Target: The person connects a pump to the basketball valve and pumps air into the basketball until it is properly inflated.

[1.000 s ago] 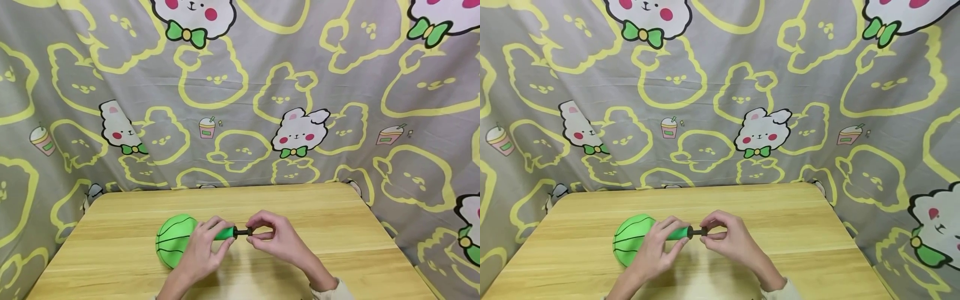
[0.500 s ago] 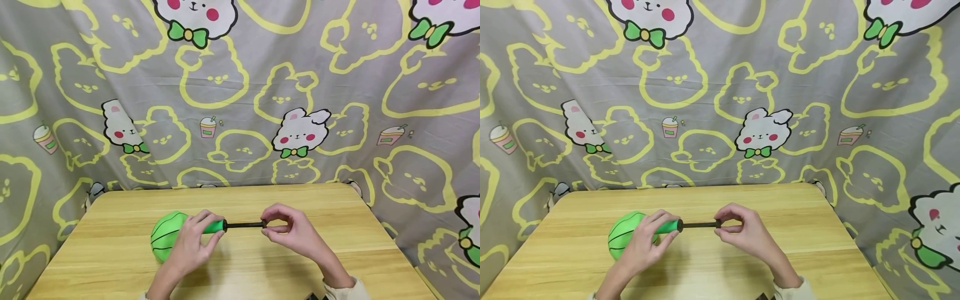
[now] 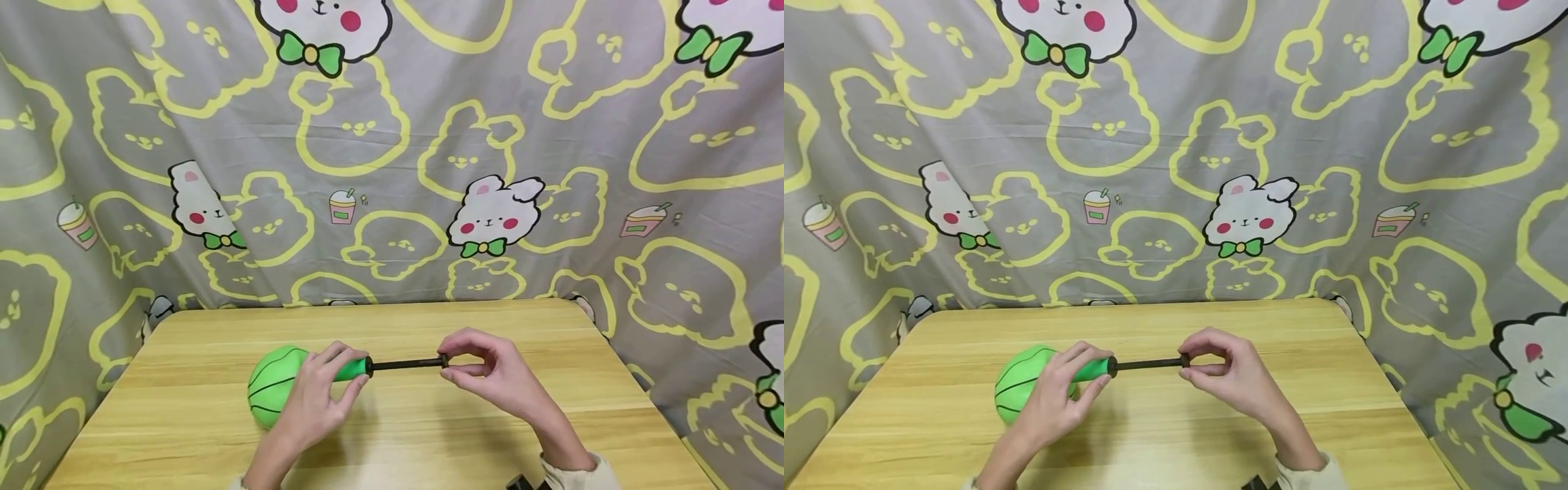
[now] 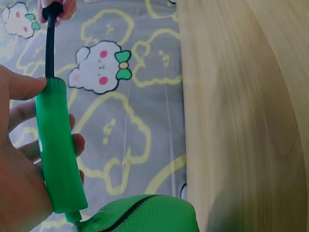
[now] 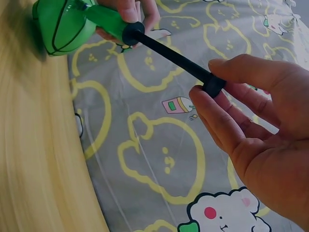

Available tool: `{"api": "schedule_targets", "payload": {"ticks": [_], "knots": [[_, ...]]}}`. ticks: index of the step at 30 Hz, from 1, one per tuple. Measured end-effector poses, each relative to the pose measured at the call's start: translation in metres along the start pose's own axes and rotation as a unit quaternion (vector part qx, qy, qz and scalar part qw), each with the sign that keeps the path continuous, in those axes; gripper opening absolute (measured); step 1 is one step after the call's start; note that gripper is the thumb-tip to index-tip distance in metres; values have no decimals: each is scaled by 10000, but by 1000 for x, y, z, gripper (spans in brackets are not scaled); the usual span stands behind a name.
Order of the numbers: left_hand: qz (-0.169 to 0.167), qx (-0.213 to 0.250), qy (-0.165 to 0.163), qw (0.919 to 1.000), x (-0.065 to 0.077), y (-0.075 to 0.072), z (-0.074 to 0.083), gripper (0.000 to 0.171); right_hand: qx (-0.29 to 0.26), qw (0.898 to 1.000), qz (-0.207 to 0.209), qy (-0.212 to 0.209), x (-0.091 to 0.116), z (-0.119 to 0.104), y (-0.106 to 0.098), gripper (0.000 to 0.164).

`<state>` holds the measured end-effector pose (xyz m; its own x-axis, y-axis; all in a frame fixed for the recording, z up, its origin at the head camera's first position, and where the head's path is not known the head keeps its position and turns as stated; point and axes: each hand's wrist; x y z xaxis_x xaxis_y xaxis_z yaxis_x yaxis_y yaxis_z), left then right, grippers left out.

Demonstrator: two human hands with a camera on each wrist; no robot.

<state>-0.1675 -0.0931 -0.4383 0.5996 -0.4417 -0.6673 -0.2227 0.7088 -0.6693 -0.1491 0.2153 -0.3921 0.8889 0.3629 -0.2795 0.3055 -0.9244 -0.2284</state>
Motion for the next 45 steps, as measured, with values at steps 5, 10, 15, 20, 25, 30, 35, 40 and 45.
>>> {"api": "schedule_targets", "payload": {"ticks": [5, 10, 15, 20, 25, 30, 35, 40, 45], "knots": [[20, 28, -4, 10000, 1, 2, 2, 25, -123, 9998, -66, -119, -1, 1, 2, 26], [7, 32, -4, 10000, 2, 4, 5, 26, -231, 9996, -43, -176, -3, 4, 10, 26], [20, 27, 45, 10000, 2, 5, 7, 27, -308, 9994, 75, -135, -3, 9, 19, 26], [-43, 25, 58, 10000, 2, 7, 10, 26, -443, 9987, 185, -144, -4, 14, 30, 26], [-99, -9, 77, 9999, 1, 6, 12, 26, -518, 9982, 166, -261, -7, 19, 42, 27], [-166, -20, 133, 9998, 0, 8, 14, 26, -567, 9979, 247, -217, -7, 22, 52, 28], [-200, 15, 181, 9996, -1, 10, 16, 25, -620, 9976, 280, -138, -10, 27, 63, 27], [-174, -9, 236, 9996, -1, 11, 16, 24, -679, 9971, 332, -123, -11, 29, 70, 26], [-226, 32, 191, 9996, 0, 10, 14, 25, -677, 9973, 232, -187, -12, 29, 70, 26]]}}
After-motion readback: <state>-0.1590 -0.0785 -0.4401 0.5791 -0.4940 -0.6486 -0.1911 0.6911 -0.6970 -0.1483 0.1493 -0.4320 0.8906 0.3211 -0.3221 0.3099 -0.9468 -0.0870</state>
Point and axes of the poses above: each hand's wrist, its own x-axis away from the middle knuckle, its own y-axis out of the palm, z = x × y, and after that the axes turned 8 degrees about y, right-handed
